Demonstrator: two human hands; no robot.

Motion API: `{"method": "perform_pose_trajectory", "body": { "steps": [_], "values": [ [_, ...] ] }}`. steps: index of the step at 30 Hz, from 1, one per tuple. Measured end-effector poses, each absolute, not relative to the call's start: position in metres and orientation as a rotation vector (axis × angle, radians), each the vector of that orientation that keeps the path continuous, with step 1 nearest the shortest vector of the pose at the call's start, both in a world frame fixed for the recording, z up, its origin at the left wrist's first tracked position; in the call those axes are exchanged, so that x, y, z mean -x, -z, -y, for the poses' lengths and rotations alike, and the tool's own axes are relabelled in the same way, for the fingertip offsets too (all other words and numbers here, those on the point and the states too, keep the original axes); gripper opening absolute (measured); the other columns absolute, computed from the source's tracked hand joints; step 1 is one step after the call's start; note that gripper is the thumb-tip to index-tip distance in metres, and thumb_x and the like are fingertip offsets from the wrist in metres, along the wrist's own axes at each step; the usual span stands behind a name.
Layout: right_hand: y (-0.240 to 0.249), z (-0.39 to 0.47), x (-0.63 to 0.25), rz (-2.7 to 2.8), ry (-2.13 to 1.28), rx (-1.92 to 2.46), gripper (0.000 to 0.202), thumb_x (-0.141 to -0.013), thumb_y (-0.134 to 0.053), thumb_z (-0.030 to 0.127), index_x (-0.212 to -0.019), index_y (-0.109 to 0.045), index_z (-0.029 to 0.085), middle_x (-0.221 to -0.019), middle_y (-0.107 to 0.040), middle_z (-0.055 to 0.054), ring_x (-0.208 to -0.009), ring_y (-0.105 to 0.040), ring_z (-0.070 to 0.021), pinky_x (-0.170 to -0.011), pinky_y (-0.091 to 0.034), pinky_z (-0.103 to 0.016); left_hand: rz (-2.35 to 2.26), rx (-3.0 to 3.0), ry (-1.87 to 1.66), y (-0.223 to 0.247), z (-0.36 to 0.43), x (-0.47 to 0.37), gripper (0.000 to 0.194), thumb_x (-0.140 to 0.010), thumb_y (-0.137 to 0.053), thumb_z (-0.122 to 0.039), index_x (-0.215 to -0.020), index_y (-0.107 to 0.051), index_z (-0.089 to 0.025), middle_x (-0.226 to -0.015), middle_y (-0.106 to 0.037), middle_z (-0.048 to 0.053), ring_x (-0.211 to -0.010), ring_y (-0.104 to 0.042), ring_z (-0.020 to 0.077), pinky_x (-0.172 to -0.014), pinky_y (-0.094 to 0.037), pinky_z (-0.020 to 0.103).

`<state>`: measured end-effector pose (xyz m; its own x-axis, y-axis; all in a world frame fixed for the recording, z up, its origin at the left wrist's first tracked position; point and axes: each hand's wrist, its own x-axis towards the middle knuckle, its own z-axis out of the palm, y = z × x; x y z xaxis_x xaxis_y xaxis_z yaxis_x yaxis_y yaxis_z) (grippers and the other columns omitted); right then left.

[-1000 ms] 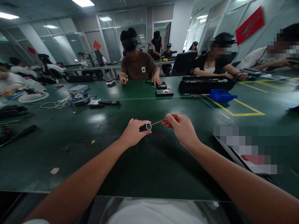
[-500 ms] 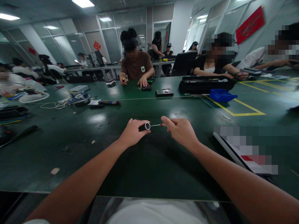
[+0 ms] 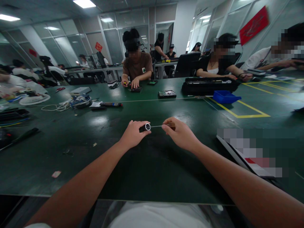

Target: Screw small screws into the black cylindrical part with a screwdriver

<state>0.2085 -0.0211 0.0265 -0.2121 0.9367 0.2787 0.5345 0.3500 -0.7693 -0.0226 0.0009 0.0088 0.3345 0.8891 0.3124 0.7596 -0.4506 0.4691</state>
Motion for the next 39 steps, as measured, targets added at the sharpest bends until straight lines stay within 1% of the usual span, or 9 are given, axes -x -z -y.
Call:
{"method": "perform_pose_trajectory", "body": {
  "steps": [3, 5, 11, 17, 20, 24, 27, 32, 39],
  "values": [
    [-0.029, 0.022, -0.207, 1.854, -0.724, 1.345, 0.038, -0.099, -0.04, 0.049, -0.09, -0.066, 0.022, -0.058, -0.062, 0.001, -0.057, -0.06, -0.0175, -0.06, -0.042, -0.032, -1.486, -2.365, -0.781, -0.008, -0.001, 0.022, 0.037, -0.087, -0.07, -0.038, -0.122, -0.066, -0.028, -0.119, -0.071, 0.003, -0.109, -0.062, 0.0254, -0.111, -0.032, 0.054],
    [-0.031, 0.023, -0.206, 1.829, -0.722, 1.359, 0.041, -0.1, -0.035, 0.045, -0.088, -0.067, 0.021, -0.055, -0.058, 0.001, -0.055, -0.058, -0.0175, -0.06, -0.041, -0.033, -1.472, -2.376, -0.769, -0.007, 0.0, 0.021, 0.037, -0.086, -0.071, -0.038, -0.121, -0.067, -0.028, -0.117, -0.072, 0.003, -0.107, -0.063, 0.0247, -0.109, -0.034, 0.052],
    [-0.028, 0.022, -0.208, 1.863, -0.663, 1.245, 0.03, -0.095, -0.046, 0.034, -0.119, -0.06, 0.023, -0.079, -0.066, -0.002, -0.072, -0.061, -0.0191, -0.065, -0.044, -0.033, -1.445, -2.39, -0.719, -0.007, 0.002, 0.019, 0.037, -0.086, -0.071, -0.036, -0.121, -0.067, -0.027, -0.122, -0.07, 0.003, -0.11, -0.061, 0.0258, -0.108, -0.037, 0.05],
    [-0.03, 0.025, -0.208, 1.858, -0.641, 1.278, 0.032, -0.1, -0.037, 0.039, -0.115, -0.061, 0.024, -0.084, -0.068, -0.003, -0.066, -0.059, -0.0181, -0.062, -0.042, -0.033, -1.457, -2.368, -0.71, -0.011, 0.005, 0.016, 0.036, -0.086, -0.071, -0.036, -0.12, -0.068, -0.027, -0.121, -0.07, 0.003, -0.107, -0.061, 0.026, -0.106, -0.039, 0.049],
    [-0.032, 0.03, -0.205, 1.824, -0.609, 1.262, 0.029, -0.098, -0.042, 0.034, -0.121, -0.054, 0.023, -0.086, -0.068, -0.003, -0.067, -0.059, -0.0186, -0.063, -0.043, -0.034, -1.449, -2.364, -0.714, -0.011, 0.005, 0.015, 0.036, -0.086, -0.071, -0.036, -0.121, -0.068, -0.028, -0.121, -0.07, 0.003, -0.108, -0.061, 0.0264, -0.108, -0.038, 0.05],
    [-0.032, 0.031, -0.202, 1.716, -0.685, 1.18, 0.017, -0.092, -0.053, 0.035, -0.103, -0.057, 0.022, -0.086, -0.068, -0.004, -0.076, -0.063, -0.0198, -0.071, -0.049, -0.035, -1.465, -2.349, -0.731, -0.009, 0.004, 0.016, 0.038, -0.086, -0.071, -0.038, -0.122, -0.067, -0.027, -0.121, -0.07, 0.004, -0.109, -0.061, 0.0261, -0.111, -0.035, 0.053],
    [-0.029, 0.023, -0.203, 1.566, -0.875, 1.131, 0.02, -0.09, -0.058, 0.041, -0.093, -0.062, 0.021, -0.084, -0.069, -0.005, -0.078, -0.065, -0.0197, -0.078, -0.052, -0.037, -1.415, -2.388, -0.739, -0.008, 0.004, 0.017, 0.038, -0.086, -0.07, -0.037, -0.123, -0.066, -0.027, -0.122, -0.069, 0.003, -0.114, -0.059, 0.0254, -0.115, -0.03, 0.055],
    [-0.02, 0.005, -0.208, 1.048, -1.341, 1.074, 0.03, -0.091, -0.055, 0.048, -0.08, -0.059, 0.021, -0.066, -0.054, -0.001, -0.06, -0.055, -0.0156, -0.07, -0.057, -0.037, -1.374, -2.467, -0.771, -0.008, 0.004, 0.014, 0.039, -0.089, -0.068, -0.038, -0.127, -0.062, -0.033, -0.128, -0.066, 0.001, -0.122, -0.056, 0.0238, -0.121, -0.016, 0.057],
    [-0.017, 0.006, -0.205, 1.149, -1.114, 1.082, 0.033, -0.086, -0.059, 0.055, -0.086, -0.056, 0.023, -0.079, -0.061, -0.003, -0.069, -0.06, -0.0168, -0.071, -0.057, -0.036, -1.422, -2.404, -0.749, -0.005, 0.003, 0.014, 0.041, -0.088, -0.069, -0.041, -0.127, -0.062, -0.031, -0.127, -0.067, 0.002, -0.122, -0.056, 0.0249, -0.12, -0.019, 0.058]
  ]
}}
